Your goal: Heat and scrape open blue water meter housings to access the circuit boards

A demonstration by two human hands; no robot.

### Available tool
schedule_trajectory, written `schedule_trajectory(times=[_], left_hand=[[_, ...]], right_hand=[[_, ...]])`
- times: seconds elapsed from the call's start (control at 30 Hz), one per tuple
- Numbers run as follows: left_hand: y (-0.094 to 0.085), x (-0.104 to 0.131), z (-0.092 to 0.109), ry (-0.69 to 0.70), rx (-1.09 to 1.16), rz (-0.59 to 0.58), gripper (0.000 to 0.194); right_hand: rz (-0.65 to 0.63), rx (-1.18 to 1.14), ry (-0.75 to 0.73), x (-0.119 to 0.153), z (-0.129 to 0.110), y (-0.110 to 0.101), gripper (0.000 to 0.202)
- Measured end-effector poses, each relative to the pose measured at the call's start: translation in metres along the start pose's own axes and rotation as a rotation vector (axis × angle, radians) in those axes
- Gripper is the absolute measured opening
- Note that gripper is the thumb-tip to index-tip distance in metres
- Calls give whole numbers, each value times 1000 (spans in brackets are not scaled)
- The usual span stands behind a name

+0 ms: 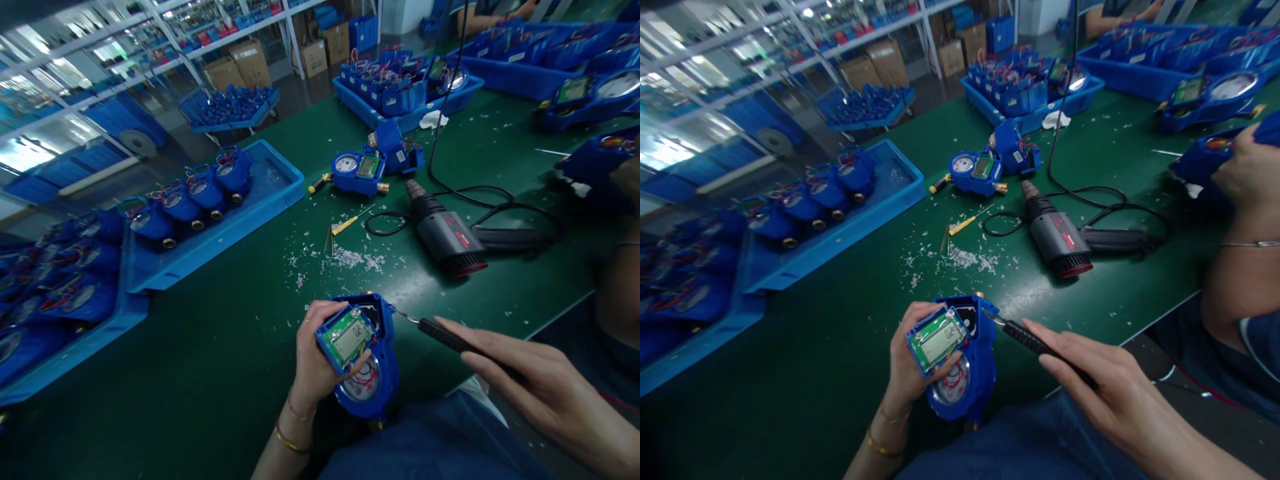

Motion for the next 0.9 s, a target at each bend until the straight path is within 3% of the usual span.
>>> schedule_trajectory(times=[0.43, 0.9], left_hand=[[10, -11, 25, 100, -24, -61, 52], [17, -11, 30, 132, 3, -95, 49]], right_hand=[[-141, 408, -307, -8, -30, -16, 38], [-232, 469, -373, -25, -31, -31, 38]])
Point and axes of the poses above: each hand's wrist, its own x-axis away from the middle knuckle, its own y-axis out of the palm, z = x × y, the point moved 9 cm from there along -x, towards the middle knuckle, and after that the axes turned 5 degrees about -z, right-handed, at the moved point
